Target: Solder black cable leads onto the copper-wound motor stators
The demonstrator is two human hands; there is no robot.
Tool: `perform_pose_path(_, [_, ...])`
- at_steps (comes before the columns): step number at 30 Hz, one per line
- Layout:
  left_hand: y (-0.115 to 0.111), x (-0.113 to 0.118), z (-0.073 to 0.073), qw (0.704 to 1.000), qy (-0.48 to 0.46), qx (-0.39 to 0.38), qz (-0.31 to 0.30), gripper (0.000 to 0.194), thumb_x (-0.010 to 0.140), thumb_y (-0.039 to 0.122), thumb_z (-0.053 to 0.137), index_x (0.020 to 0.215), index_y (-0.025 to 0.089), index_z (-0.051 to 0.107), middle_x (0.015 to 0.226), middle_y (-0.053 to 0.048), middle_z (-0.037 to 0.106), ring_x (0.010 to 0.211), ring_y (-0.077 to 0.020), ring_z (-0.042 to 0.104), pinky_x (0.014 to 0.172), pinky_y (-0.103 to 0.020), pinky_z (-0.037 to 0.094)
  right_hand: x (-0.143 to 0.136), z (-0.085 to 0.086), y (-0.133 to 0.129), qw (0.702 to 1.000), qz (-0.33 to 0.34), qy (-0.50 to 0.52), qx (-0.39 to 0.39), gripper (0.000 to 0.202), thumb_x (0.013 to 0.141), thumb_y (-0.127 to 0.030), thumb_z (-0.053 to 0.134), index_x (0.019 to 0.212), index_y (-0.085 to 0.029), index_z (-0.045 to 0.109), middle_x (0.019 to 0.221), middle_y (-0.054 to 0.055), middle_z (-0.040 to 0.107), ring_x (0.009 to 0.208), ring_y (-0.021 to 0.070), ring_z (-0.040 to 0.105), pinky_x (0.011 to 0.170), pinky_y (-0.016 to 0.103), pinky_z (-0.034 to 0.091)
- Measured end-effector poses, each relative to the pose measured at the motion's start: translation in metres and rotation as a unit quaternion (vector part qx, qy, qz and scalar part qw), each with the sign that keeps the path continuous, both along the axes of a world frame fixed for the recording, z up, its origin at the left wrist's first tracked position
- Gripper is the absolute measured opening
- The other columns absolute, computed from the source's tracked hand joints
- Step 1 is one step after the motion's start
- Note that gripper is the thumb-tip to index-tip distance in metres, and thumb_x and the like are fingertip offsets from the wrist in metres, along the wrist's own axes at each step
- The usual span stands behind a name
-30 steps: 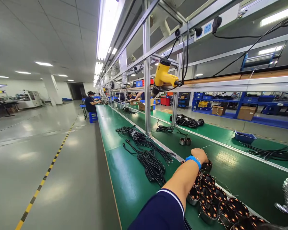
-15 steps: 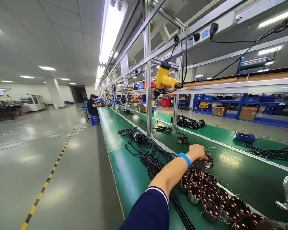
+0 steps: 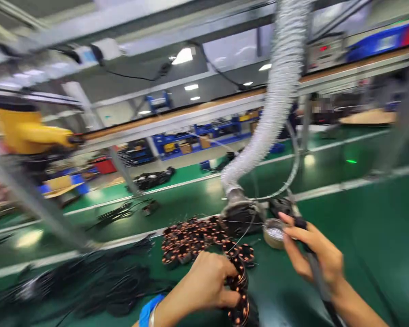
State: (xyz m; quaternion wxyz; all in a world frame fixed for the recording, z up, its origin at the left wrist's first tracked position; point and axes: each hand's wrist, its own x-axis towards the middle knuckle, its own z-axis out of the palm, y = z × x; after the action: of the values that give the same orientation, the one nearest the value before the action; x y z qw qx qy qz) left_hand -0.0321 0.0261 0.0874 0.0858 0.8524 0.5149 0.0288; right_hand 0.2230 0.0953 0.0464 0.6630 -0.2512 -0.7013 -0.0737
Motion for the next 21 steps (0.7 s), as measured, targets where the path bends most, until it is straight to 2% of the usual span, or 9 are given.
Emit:
perform_pose_path(1, [-0.001, 0.009, -0.009, 1.000, 0.003, -0.016, -0.011, 0.012, 0.072, 0.036, 0.072, 0.077, 0.025, 0.072, 0.075, 0.002, 0.073, 0.066, -0.0153, 0.062, 0.055, -0.028, 0.027, 0.007, -0.003, -0.006, 0.999, -0.026, -0.011, -0.017, 0.014, 0.087, -0.011, 0.063, 0.097, -0.022, 0.062, 0.108, 0.009, 0.072, 0.093, 0.0224, 0.072, 0.081, 0.036, 0.060])
perform_pose_path(5, [0.003, 0.050, -0.036, 0.999, 0.014, -0.030, -0.014, 0.015, 0.070, 0.038, 0.072, 0.073, 0.023, 0.070, 0.077, -0.001, 0.074, 0.067, -0.0187, 0.064, 0.055, -0.029, 0.027, 0.016, -0.021, -0.019, 0.996, -0.040, -0.014, -0.073, 0.020, 0.089, -0.009, 0.057, 0.103, -0.023, 0.058, 0.114, 0.011, 0.071, 0.101, 0.0245, 0.071, 0.084, 0.040, 0.060])
perform_pose_path(8, [0.011, 0.073, -0.047, 0.999, 0.019, -0.018, 0.027, 0.020, 0.073, 0.041, 0.067, 0.073, 0.021, 0.071, 0.077, -0.005, 0.074, 0.068, -0.0215, 0.066, 0.056, -0.028, 0.033, 0.018, -0.038, -0.032, 0.994, -0.053, -0.027, -0.095, 0.017, 0.090, -0.011, 0.055, 0.102, -0.022, 0.059, 0.109, 0.009, 0.072, 0.093, 0.0220, 0.072, 0.078, 0.034, 0.061])
perform_pose_path(11, [0.016, 0.086, -0.051, 0.995, 0.020, -0.008, 0.098, 0.032, 0.082, 0.045, 0.055, 0.078, 0.018, 0.072, 0.081, -0.010, 0.074, 0.073, -0.0252, 0.067, 0.063, -0.030, 0.042, 0.024, -0.053, -0.047, 0.989, -0.065, -0.033, -0.126, 0.014, 0.091, -0.014, 0.054, 0.101, -0.022, 0.060, 0.099, 0.007, 0.073, 0.083, 0.0201, 0.072, 0.073, 0.032, 0.060])
perform_pose_path(13, [0.015, 0.084, -0.049, 0.992, -0.005, -0.007, 0.127, 0.040, 0.086, 0.050, 0.049, 0.083, 0.017, 0.071, 0.084, -0.012, 0.073, 0.078, -0.0268, 0.067, 0.068, -0.033, 0.045, 0.027, -0.061, -0.057, 0.984, -0.080, -0.031, -0.157, 0.013, 0.091, -0.016, 0.054, 0.101, -0.023, 0.060, 0.090, 0.005, 0.072, 0.075, 0.0189, 0.071, 0.068, 0.031, 0.059])
perform_pose_path(15, [0.010, 0.071, -0.045, 0.991, -0.060, -0.021, 0.122, 0.039, 0.083, 0.050, 0.054, 0.096, 0.017, 0.068, 0.086, -0.009, 0.072, 0.081, -0.0256, 0.065, 0.072, -0.033, 0.045, 0.028, -0.068, -0.066, 0.976, -0.096, -0.029, -0.193, 0.011, 0.092, -0.019, 0.055, 0.102, -0.022, 0.059, 0.084, 0.004, 0.070, 0.069, 0.0180, 0.068, 0.066, 0.031, 0.058])
perform_pose_path(17, [0.003, 0.051, -0.040, 0.986, -0.125, -0.055, 0.097, 0.035, 0.077, 0.034, 0.060, 0.107, 0.017, 0.060, 0.083, -0.004, 0.068, 0.076, -0.0205, 0.062, 0.068, -0.029, 0.044, 0.024, -0.074, -0.074, 0.967, -0.104, -0.032, -0.228, 0.014, 0.090, -0.026, 0.059, 0.104, -0.022, 0.057, 0.083, 0.004, 0.068, 0.067, 0.0186, 0.068, 0.066, 0.032, 0.058])
perform_pose_path(19, [-0.006, 0.029, -0.040, 0.975, -0.185, -0.096, 0.079, 0.034, 0.072, 0.016, 0.054, 0.106, 0.017, 0.054, 0.079, 0.000, 0.063, 0.070, -0.0157, 0.057, 0.064, -0.025, 0.043, 0.014, -0.078, -0.077, 0.959, -0.100, -0.047, -0.260, 0.028, 0.087, -0.036, 0.066, 0.108, -0.020, 0.055, 0.087, 0.005, 0.068, 0.072, 0.0211, 0.069, 0.068, 0.035, 0.059])
perform_pose_path(21, [-0.015, 0.013, -0.046, 0.962, -0.233, -0.121, 0.076, 0.033, 0.071, 0.008, 0.048, 0.103, 0.017, 0.052, 0.079, 0.001, 0.062, 0.068, -0.0132, 0.056, 0.062, -0.023, 0.044, 0.000, -0.082, -0.078, 0.953, -0.084, -0.069, -0.283, 0.040, 0.082, -0.041, 0.070, 0.112, -0.020, 0.054, 0.094, 0.007, 0.069, 0.080, 0.0243, 0.070, 0.072, 0.038, 0.060])
